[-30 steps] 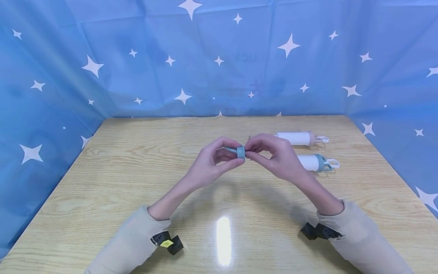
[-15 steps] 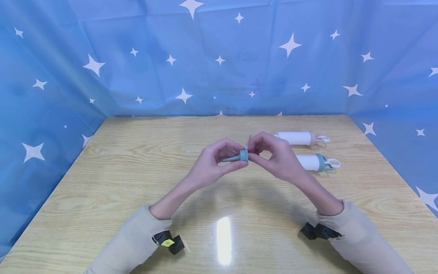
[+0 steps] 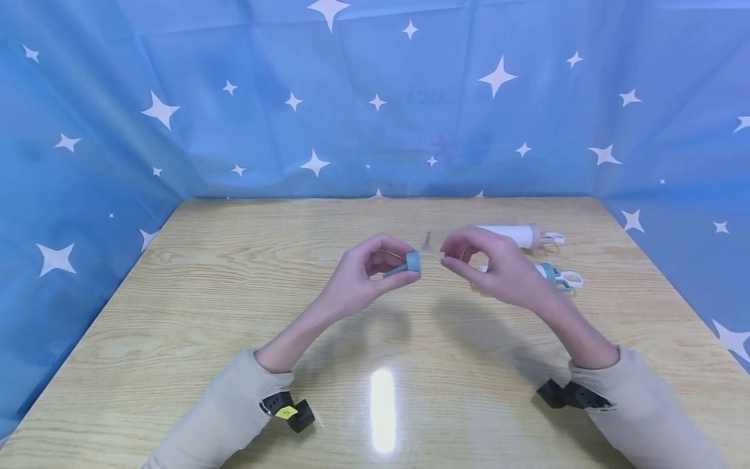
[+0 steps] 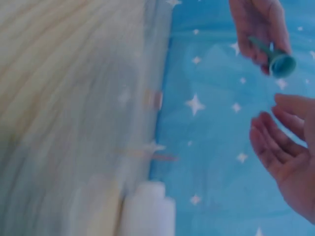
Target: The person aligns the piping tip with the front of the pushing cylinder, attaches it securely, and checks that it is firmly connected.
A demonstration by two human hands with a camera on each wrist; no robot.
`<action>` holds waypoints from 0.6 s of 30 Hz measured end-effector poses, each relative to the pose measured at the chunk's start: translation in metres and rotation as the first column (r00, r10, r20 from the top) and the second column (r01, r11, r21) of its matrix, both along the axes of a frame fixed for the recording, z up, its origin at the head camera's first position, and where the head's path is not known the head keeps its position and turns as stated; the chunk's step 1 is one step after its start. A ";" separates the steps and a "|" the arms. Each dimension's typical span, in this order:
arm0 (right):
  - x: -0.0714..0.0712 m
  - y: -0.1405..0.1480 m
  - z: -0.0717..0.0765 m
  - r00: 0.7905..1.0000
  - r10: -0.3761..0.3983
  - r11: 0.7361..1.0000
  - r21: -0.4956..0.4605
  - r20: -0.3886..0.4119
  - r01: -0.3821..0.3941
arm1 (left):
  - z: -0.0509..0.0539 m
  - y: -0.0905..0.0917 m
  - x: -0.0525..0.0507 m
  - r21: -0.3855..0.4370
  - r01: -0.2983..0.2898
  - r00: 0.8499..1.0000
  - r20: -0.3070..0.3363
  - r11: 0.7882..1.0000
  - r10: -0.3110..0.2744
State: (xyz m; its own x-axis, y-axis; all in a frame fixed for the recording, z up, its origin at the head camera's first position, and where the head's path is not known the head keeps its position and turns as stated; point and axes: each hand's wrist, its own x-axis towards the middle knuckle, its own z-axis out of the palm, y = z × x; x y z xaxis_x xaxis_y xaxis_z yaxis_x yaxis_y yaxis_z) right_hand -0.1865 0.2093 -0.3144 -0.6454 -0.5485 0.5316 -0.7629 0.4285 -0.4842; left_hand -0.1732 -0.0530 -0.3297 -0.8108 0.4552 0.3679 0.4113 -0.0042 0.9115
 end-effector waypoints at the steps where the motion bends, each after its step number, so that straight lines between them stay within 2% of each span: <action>1: -0.001 0.005 -0.002 1.000 -0.012 1.000 0.026 0.003 0.012 | 0.000 0.000 0.000 0.000 -0.001 1.000 0.003 1.000 0.001; 5: -0.006 0.028 -0.009 0.997 -0.080 0.989 0.128 0.015 0.077 | -0.002 0.000 -0.001 0.005 -0.004 1.000 0.013 1.000 0.004; 12: -0.010 0.064 -0.017 0.979 -0.173 0.948 0.288 0.109 0.136 | -0.002 -0.001 -0.002 0.011 -0.009 1.000 0.027 1.000 0.009; 18: -0.013 0.085 -0.024 0.977 -0.195 0.910 0.386 0.082 0.149 | -0.001 -0.001 -0.003 0.013 -0.012 1.000 0.028 1.000 0.011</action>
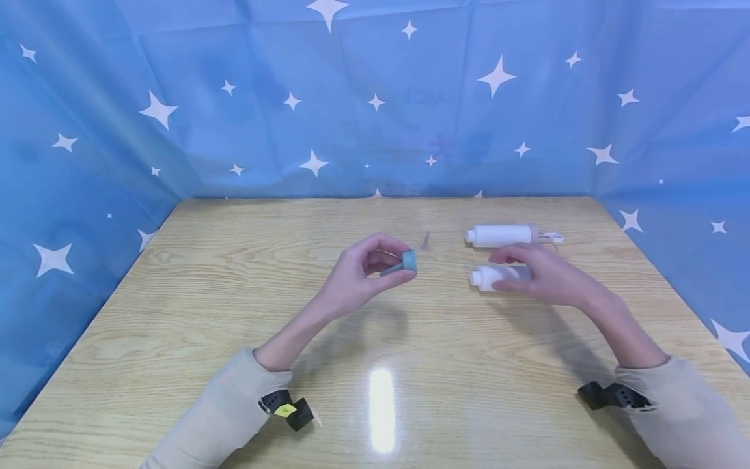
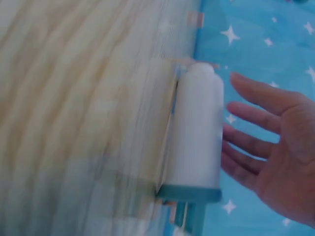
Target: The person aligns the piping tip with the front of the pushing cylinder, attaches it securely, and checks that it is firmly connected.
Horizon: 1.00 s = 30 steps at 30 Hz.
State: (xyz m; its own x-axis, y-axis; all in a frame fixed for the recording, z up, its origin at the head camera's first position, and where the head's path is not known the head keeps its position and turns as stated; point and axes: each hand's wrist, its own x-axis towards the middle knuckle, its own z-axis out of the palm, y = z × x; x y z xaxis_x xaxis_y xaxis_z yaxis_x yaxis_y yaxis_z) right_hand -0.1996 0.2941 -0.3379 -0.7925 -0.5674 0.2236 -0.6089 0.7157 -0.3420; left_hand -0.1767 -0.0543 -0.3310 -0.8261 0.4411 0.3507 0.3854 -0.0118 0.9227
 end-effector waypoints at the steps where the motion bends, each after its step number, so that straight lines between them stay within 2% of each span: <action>1: -0.001 0.002 -0.001 1.000 -0.001 1.000 0.013 0.005 0.001 | 0.000 0.000 0.000 -0.001 0.000 1.000 0.000 1.000 0.000; 4: -0.002 0.007 -0.004 1.000 -0.006 0.999 0.044 0.027 0.005 | -0.001 0.000 -0.001 -0.004 -0.002 1.000 0.001 1.000 0.002; 11: -0.007 0.012 -0.008 0.997 0.032 0.995 0.096 0.077 -0.039 | -0.002 0.000 -0.001 -0.005 -0.002 1.000 -0.003 1.000 0.002; 17: -0.004 0.004 0.000 0.995 0.020 0.999 0.043 0.097 -0.024 | -0.001 -0.001 -0.001 -0.006 -0.006 1.000 0.002 1.000 0.006; 19: -0.003 0.000 0.004 0.998 0.025 0.999 0.023 0.063 -0.027 | -0.001 -0.001 0.000 -0.011 -0.009 1.000 0.003 1.000 0.009; 22: -0.001 -0.009 0.010 0.998 0.047 0.999 -0.002 -0.028 -0.047 | -0.001 -0.002 0.000 -0.017 -0.013 1.000 0.000 1.000 0.013; 30: 0.012 -0.036 0.033 0.978 0.104 0.992 -0.056 -0.179 -0.116 | -0.001 -0.002 -0.001 -0.011 -0.022 1.000 -0.011 1.000 0.022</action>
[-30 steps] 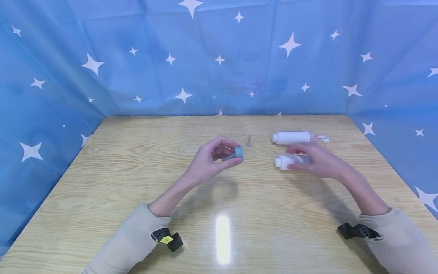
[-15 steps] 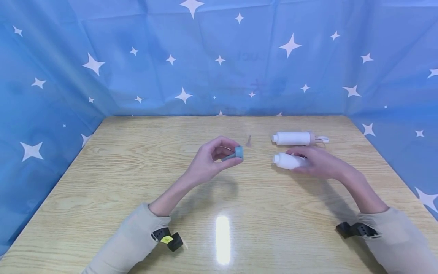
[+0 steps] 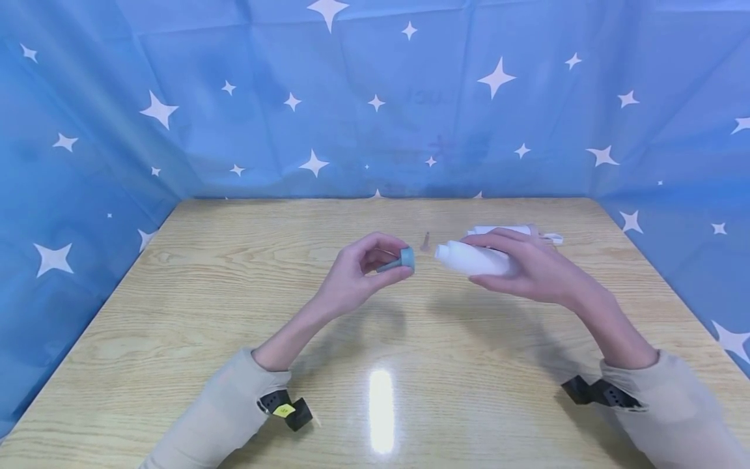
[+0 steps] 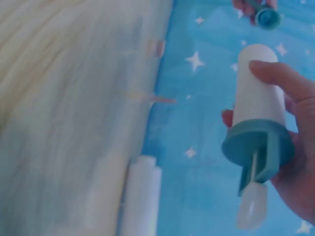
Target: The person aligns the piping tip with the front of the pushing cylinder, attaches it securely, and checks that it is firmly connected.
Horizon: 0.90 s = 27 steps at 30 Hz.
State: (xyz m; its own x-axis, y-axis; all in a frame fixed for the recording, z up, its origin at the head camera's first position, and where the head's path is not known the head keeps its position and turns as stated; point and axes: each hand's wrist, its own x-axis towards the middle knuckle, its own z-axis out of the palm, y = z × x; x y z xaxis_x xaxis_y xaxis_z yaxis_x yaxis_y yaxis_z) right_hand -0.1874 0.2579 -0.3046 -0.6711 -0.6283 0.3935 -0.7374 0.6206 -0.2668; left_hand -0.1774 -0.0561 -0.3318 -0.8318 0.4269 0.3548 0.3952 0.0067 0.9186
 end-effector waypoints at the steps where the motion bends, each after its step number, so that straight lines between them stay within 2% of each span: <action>1: 0.002 -0.003 0.003 1.000 0.017 1.000 -0.010 -0.014 -0.017 | 0.000 0.000 0.000 0.001 -0.001 1.000 -0.001 1.000 0.001; 6: 0.006 -0.018 0.012 0.989 0.118 0.992 -0.041 -0.085 -0.122 | 0.000 -0.001 -0.001 0.013 0.002 1.000 -0.010 1.000 -0.001; 9: 0.007 -0.025 0.015 0.982 0.152 0.987 -0.039 -0.108 -0.157 | -0.001 -0.001 -0.002 0.027 0.011 1.000 -0.016 1.000 -0.011; 16: 0.007 -0.034 0.020 0.982 0.152 0.988 -0.011 -0.109 -0.155 | 0.000 0.001 -0.001 0.090 0.047 0.999 -0.017 0.995 -0.045; 27: 0.004 -0.042 0.023 0.978 0.180 0.983 -0.011 -0.101 -0.182 | 0.001 0.000 -0.003 0.125 0.044 0.999 -0.036 0.991 -0.039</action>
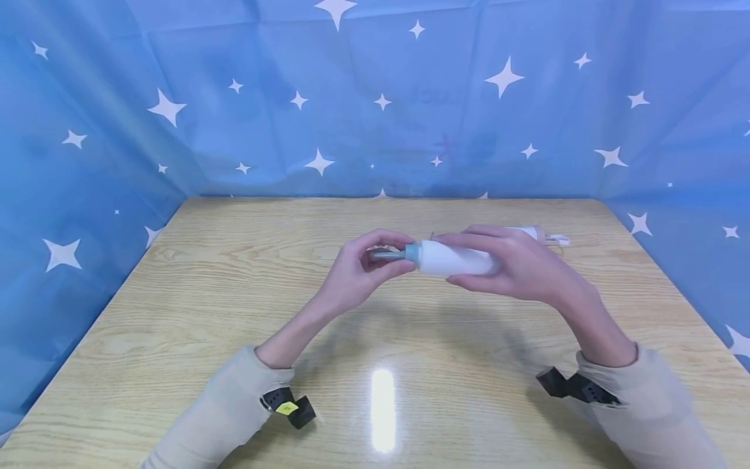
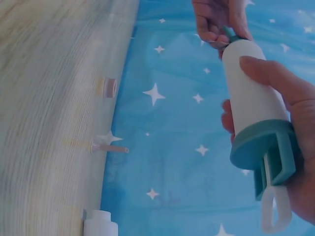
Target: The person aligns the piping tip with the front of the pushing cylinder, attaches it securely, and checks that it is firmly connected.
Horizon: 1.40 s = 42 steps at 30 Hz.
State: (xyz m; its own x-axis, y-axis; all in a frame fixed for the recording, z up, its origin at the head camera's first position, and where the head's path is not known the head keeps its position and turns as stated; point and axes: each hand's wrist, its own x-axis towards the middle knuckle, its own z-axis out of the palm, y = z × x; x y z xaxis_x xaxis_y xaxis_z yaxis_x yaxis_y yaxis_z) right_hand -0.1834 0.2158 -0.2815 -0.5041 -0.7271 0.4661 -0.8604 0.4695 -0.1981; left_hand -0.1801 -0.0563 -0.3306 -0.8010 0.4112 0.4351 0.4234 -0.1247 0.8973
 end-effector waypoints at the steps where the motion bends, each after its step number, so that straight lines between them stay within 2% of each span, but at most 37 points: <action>1: 0.000 0.000 0.000 1.000 0.003 1.000 0.000 0.001 -0.003 | 0.000 0.000 0.000 0.000 -0.002 1.000 -0.008 1.000 0.002; 8: -0.001 0.000 0.000 1.000 -0.007 1.000 -0.003 0.008 0.007 | -0.001 0.001 0.001 0.037 0.002 0.999 -0.033 0.999 -0.001; 13: -0.001 0.000 -0.001 1.000 -0.011 1.000 0.000 0.009 0.011 | 0.000 0.000 0.002 0.051 -0.021 0.999 -0.036 0.998 0.022; 15: 0.000 0.000 -0.001 1.000 -0.008 1.000 0.002 0.002 0.008 | 0.001 0.000 0.001 0.036 -0.034 0.999 -0.024 0.999 0.035; 19: 0.000 -0.002 -0.002 1.000 0.005 1.000 -0.008 -0.027 -0.005 | 0.004 -0.002 0.001 -0.005 -0.026 0.999 0.045 1.000 0.027; 22: 0.000 -0.002 -0.002 0.999 0.014 1.000 -0.016 -0.043 -0.015 | 0.005 -0.003 0.001 -0.020 -0.006 0.996 0.085 1.000 0.007; 24: 0.000 -0.002 -0.002 0.999 0.018 1.000 -0.015 -0.047 -0.019 | 0.006 -0.003 0.002 -0.019 0.007 0.996 0.087 1.000 -0.006; 32: 0.000 -0.002 -0.002 1.000 0.001 1.000 -0.005 -0.024 -0.001 | 0.005 -0.005 0.003 0.020 0.031 0.999 0.008 0.999 -0.031; 36: 0.001 -0.004 -0.003 1.000 -0.006 1.000 -0.003 -0.025 0.006 | 0.003 -0.003 0.002 0.049 0.005 1.000 -0.028 0.999 -0.004; 39: 0.001 -0.005 -0.004 0.999 -0.004 1.000 -0.001 -0.047 0.004 | 0.002 -0.001 0.001 0.035 -0.025 0.997 -0.067 0.999 0.027; 42: 0.000 -0.004 -0.006 0.997 0.004 1.000 -0.008 -0.074 -0.004 | 0.002 0.000 0.000 0.015 -0.032 0.998 -0.058 0.999 0.033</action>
